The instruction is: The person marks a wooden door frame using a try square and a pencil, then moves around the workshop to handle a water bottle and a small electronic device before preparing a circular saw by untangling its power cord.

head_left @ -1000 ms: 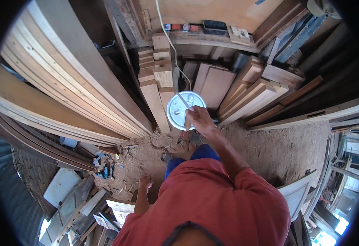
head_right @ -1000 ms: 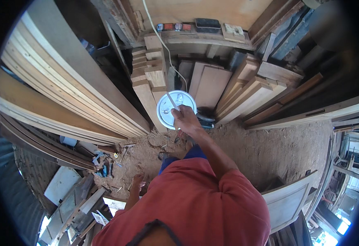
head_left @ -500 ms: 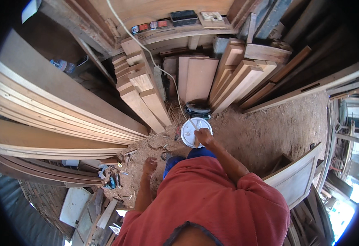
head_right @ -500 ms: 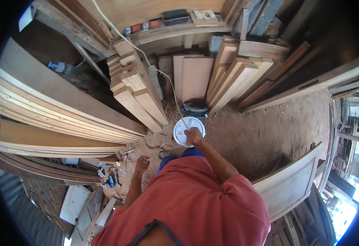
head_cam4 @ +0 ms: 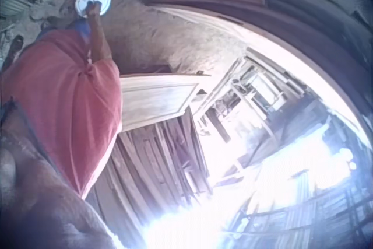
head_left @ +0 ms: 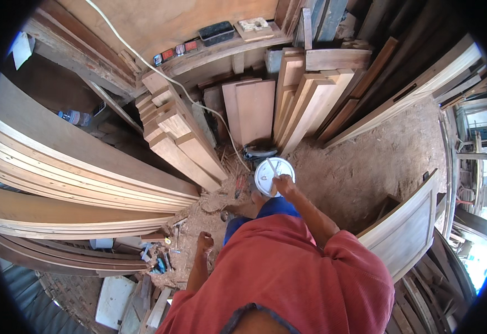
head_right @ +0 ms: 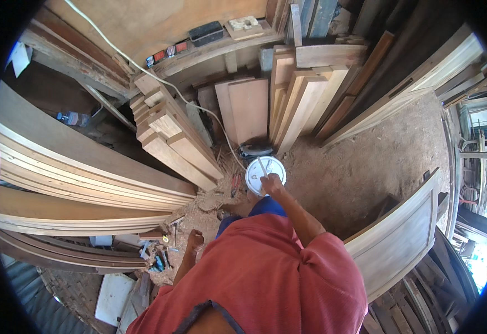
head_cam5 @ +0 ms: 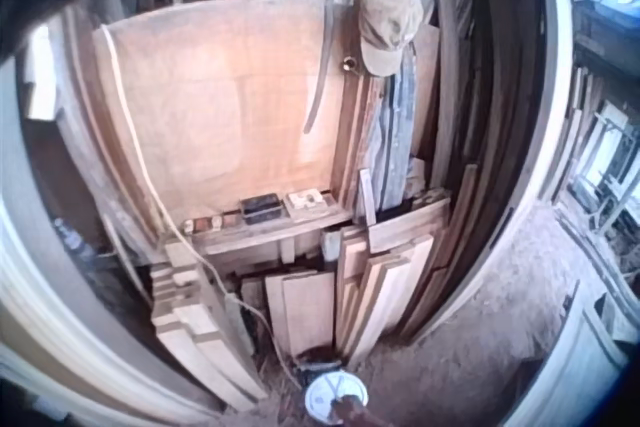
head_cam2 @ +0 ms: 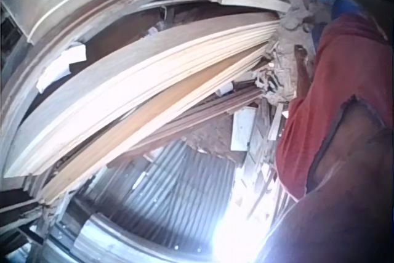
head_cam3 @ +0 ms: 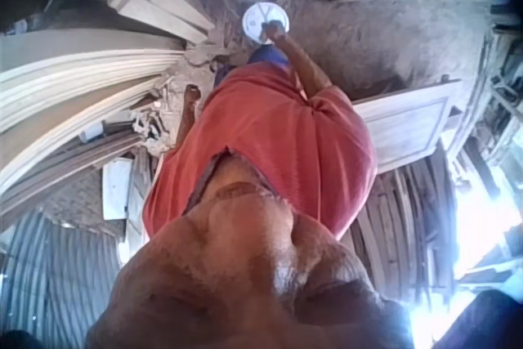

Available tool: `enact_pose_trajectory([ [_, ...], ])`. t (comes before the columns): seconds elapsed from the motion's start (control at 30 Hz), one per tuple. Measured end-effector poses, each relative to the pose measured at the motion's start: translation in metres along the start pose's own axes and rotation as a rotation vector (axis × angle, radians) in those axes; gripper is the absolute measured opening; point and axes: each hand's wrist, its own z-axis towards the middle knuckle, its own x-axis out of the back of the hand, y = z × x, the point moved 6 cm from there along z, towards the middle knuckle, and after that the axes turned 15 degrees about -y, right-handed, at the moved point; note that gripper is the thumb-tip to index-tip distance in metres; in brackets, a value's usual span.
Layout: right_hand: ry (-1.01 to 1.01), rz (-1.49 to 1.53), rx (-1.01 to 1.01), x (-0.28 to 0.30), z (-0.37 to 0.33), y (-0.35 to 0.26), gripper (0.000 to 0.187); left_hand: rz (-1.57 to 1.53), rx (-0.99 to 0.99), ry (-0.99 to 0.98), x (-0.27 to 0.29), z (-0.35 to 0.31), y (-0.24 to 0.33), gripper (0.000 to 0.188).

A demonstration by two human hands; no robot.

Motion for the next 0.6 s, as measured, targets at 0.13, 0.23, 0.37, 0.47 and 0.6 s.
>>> enact_pose_trajectory([
  [0.13,0.016,-0.204,0.112,0.003,-0.001,-0.008,0.038,0.194,-0.103,0.018,-0.019,0.002,0.02,0.024],
  [0.23,0.175,-0.576,0.25,0.021,0.008,0.025,0.028,0.176,-0.145,0.002,-0.021,-0.003,0.05,0.024],
  [0.37,0.224,-0.264,0.315,0.035,-0.012,0.04,0.024,0.069,-0.328,0.095,0.008,0.005,0.023,0.026],
  [0.47,0.231,0.484,0.011,0.019,-0.046,0.012,0.025,0.49,-0.444,0.192,0.046,0.021,-0.065,0.019],
  [0.6,0.343,0.547,0.07,0.043,-0.068,0.031,0.027,0.969,-0.55,0.194,0.074,0.017,-0.14,0.021],
])
